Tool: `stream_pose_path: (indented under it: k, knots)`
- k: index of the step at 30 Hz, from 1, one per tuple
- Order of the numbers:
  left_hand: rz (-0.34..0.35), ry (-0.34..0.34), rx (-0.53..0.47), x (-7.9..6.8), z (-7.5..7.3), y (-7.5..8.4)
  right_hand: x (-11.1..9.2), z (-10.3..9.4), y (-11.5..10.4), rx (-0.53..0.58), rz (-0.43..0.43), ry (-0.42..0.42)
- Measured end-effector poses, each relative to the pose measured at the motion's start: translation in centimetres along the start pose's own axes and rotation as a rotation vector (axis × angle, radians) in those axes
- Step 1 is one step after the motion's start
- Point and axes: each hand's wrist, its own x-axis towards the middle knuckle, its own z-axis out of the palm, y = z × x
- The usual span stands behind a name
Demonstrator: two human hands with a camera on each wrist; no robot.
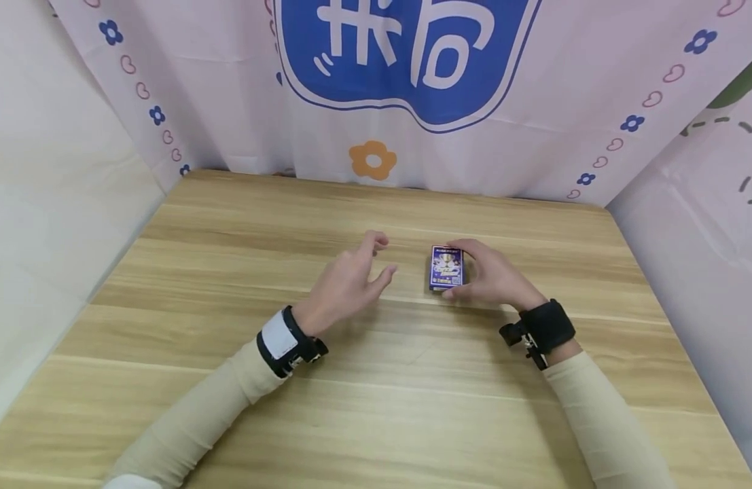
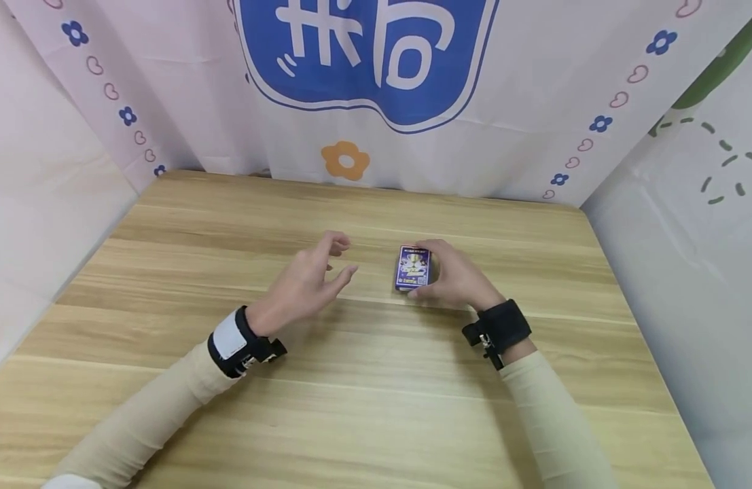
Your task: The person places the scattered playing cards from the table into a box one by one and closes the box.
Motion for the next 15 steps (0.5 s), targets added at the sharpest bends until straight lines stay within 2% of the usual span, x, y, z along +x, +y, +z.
stream_pose_path:
  k: [9, 13, 15]
  knots:
    - [0.079, -0.069, 0.196, -0.7, -0.4, -3.2, 0.2, -0.2, 3.2, -0.038, -0.016, -0.036]
    - [0.136, -0.034, 0.299, -0.7, -0.5, -4.7, 0.1, -0.8, 3.4, -0.081, -0.012, -0.030]
    - [0.133, -0.018, 0.359, -0.5, -0.8, -5.4, -0.1, -1.2, 3.4, -0.114, 0.007, -0.003]
